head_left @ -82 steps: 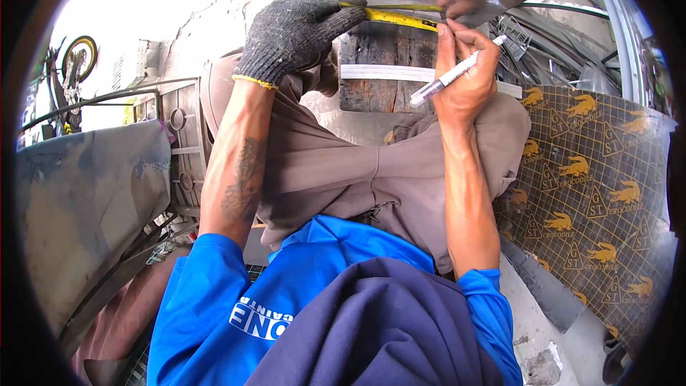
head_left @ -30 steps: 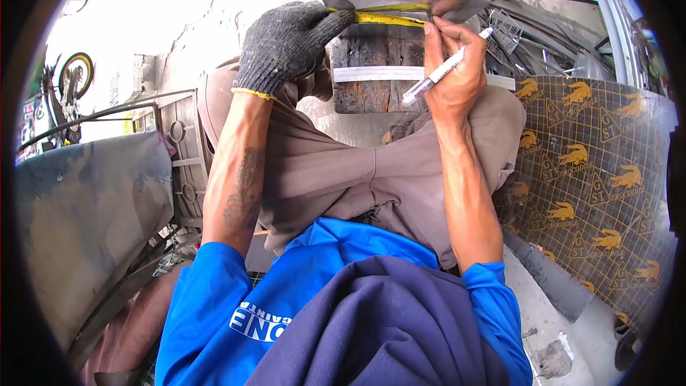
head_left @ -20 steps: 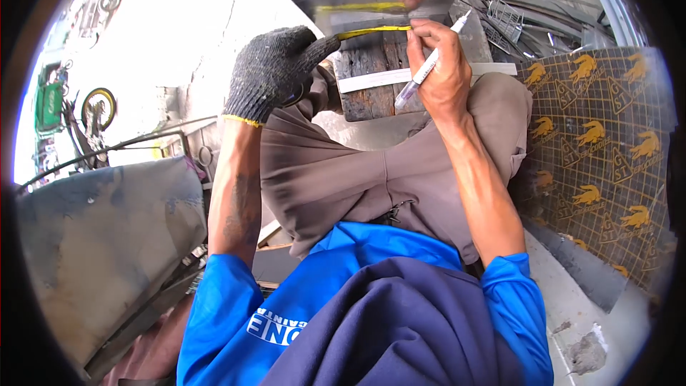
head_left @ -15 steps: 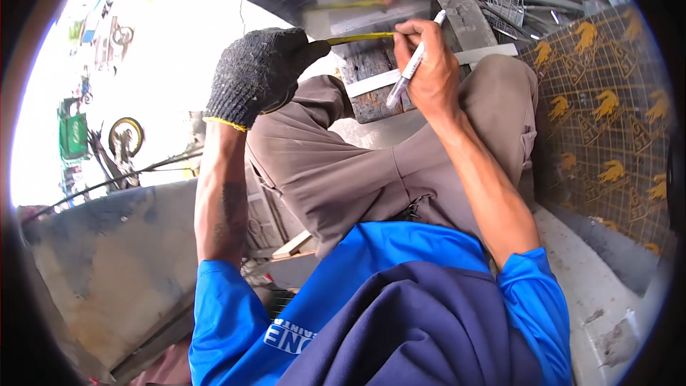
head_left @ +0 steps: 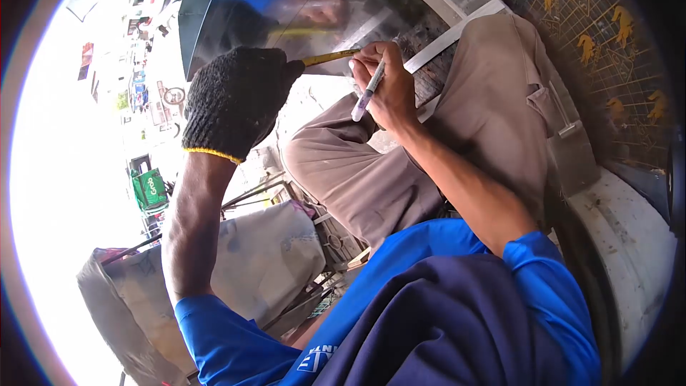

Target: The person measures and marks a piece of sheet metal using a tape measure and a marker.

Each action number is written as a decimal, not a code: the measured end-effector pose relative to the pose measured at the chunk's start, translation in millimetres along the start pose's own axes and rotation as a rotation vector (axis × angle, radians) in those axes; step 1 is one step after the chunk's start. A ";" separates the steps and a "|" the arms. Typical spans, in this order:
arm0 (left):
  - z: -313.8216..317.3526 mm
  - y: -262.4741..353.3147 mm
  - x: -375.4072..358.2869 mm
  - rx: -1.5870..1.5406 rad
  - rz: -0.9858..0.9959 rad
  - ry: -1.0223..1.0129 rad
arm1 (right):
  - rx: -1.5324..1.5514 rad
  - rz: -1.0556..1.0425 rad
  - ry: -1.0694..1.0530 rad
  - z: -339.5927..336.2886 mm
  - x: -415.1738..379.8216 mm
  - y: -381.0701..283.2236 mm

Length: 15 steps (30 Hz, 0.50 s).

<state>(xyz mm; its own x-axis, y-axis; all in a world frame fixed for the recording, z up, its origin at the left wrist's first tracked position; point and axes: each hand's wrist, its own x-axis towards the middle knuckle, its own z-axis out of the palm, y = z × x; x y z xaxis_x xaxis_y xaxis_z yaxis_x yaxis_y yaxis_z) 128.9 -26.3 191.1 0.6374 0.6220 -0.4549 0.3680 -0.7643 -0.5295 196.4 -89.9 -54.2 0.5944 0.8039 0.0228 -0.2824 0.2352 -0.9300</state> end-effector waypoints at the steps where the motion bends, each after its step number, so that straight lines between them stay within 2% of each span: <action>1: -4.8 -0.4 3.7 0.091 0.016 0.036 | 0.012 -0.013 -0.012 -0.2 1.1 1.8; 2: -9.4 -1.2 7.6 0.184 0.035 0.073 | 0.025 -0.027 -0.021 0.9 3.0 3.4; 3: -13.1 -6.9 8.8 0.190 0.144 0.184 | 0.088 -0.052 -0.017 4.7 4.4 3.3; 7: -24.5 -0.3 13.4 0.209 0.181 0.230 | 0.023 -0.035 -0.002 -0.3 4.1 1.6; 13: -36.7 15.2 20.3 0.213 0.065 0.179 | 0.029 -0.076 0.045 7.7 10.3 10.6; 15: -43.6 22.6 23.2 0.161 -0.069 0.057 | 0.055 -0.065 0.062 9.5 12.6 10.3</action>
<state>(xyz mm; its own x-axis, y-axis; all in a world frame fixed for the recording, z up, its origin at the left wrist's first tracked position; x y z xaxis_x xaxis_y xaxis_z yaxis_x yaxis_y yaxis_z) 181.5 -36.5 199.8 0.6538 0.6576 -0.3743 0.3017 -0.6802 -0.6681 193.8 -72.2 -60.0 0.6580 0.7508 0.0580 -0.2815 0.3167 -0.9058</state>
